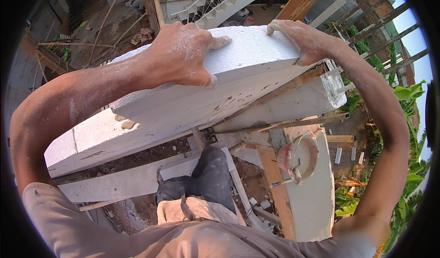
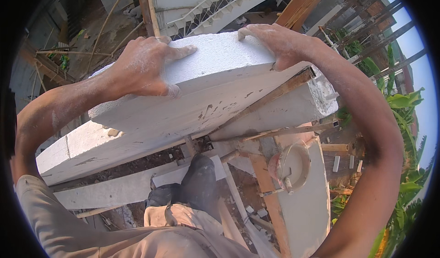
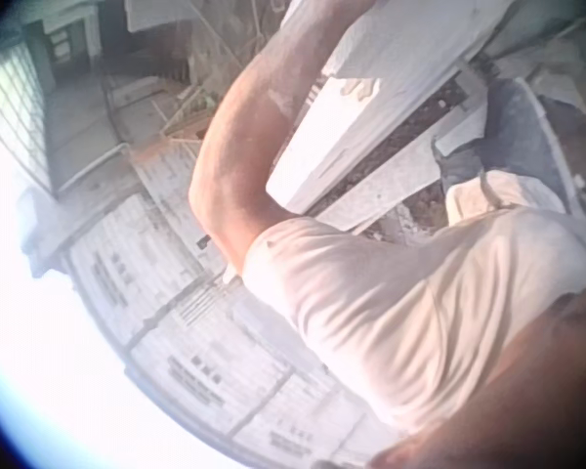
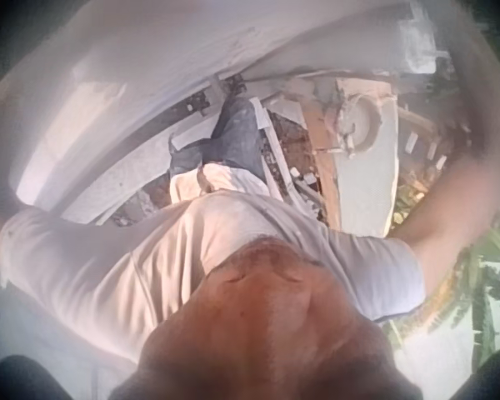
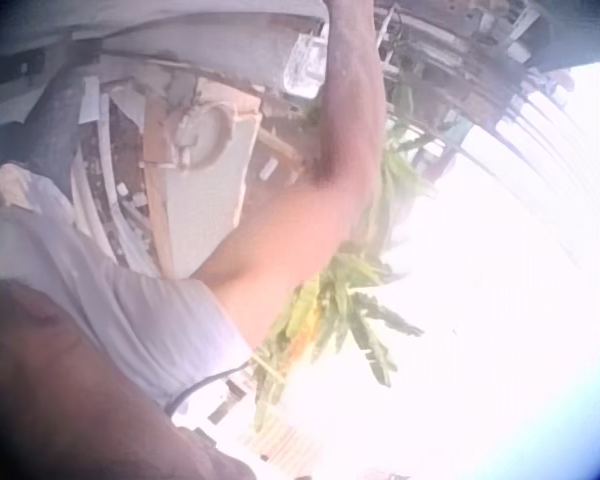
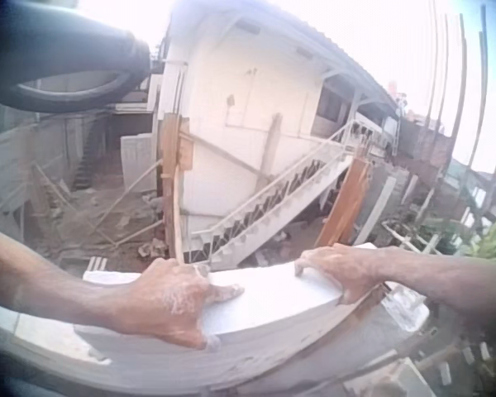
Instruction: The person applies mortar to a white block and a wall section using a trowel, then places the block onto the wall and taps it into position. The person repeats this process with additional blocks.
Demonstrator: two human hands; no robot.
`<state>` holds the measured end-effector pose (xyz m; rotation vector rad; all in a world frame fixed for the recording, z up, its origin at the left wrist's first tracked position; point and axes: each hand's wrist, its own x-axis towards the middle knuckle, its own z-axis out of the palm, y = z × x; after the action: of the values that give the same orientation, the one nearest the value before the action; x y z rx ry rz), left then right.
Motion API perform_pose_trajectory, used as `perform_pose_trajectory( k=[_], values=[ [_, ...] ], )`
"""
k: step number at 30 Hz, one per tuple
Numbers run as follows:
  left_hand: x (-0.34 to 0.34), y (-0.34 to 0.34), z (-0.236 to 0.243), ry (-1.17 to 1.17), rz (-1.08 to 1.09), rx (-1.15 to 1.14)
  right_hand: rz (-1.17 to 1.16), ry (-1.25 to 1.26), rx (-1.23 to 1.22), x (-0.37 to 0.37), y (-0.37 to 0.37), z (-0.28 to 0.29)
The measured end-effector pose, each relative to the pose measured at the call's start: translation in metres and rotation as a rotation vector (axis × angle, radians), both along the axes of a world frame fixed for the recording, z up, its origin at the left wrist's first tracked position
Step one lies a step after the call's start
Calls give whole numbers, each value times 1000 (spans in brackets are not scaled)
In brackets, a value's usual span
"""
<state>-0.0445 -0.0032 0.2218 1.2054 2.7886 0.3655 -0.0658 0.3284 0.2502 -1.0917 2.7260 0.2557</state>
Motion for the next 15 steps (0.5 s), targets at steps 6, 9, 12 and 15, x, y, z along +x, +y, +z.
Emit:
perform_pose_trajectory(
  k=[6,9,12,15],
  values=[
    [-1,0,-6,97,-29,-4,-161,32,70,1,1,-6],
    [-1,-2,-6,143,-48,34,-131,40,106,3,-1,-6],
    [0,-3,-7,134,-55,48,-133,18,58,6,-3,-5],
    [0,-4,-8,151,-80,70,-250,80,145,11,-4,-9]
  ],
)
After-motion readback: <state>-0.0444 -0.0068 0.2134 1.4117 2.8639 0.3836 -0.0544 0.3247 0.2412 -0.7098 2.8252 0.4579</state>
